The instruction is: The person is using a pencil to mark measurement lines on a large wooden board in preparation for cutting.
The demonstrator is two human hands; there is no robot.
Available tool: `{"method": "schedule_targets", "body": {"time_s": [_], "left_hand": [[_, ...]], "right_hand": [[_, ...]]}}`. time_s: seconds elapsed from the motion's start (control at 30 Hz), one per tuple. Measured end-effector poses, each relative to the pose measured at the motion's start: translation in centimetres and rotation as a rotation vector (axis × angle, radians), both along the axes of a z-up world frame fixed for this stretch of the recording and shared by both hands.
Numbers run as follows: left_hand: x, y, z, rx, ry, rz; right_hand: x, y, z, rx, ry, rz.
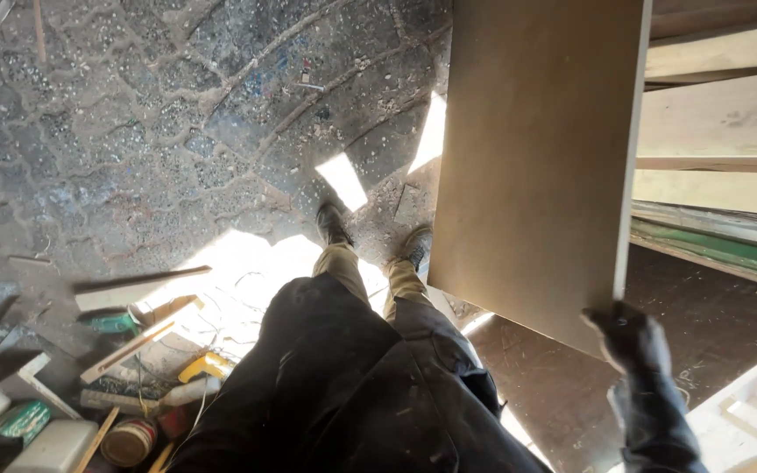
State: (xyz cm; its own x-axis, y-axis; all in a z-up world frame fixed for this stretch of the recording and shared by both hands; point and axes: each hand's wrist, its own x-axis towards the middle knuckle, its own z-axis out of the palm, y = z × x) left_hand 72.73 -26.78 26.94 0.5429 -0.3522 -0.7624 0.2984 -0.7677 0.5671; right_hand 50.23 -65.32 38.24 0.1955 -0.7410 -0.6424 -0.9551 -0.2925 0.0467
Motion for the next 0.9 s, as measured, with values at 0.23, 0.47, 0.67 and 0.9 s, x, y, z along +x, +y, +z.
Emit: {"method": "schedule_targets", "body": {"time_s": [0.23,0.47,0.67,0.9], "left_hand": [[5.8,-7.8,3.8,-0.188,-0.765,-0.947],[2.5,-14.6,10.7,-0.267,0.351,-1.015],[1.9,-15.6,10.9,-0.267,0.241,-1.110],[0.9,-18.1,10.1,-0.273,0.547,-0.239]], "right_hand": [[10.5,-1.4,8.5,-0.113,-0.298,-0.026],[15.2,0.3,10.6,-0.096,-0.352,-0.153],[14.9,2.2,10.3,-0.072,-0.393,-0.345],[10.0,-0.4,6.2,-0.075,-0.311,-0.351]]}}
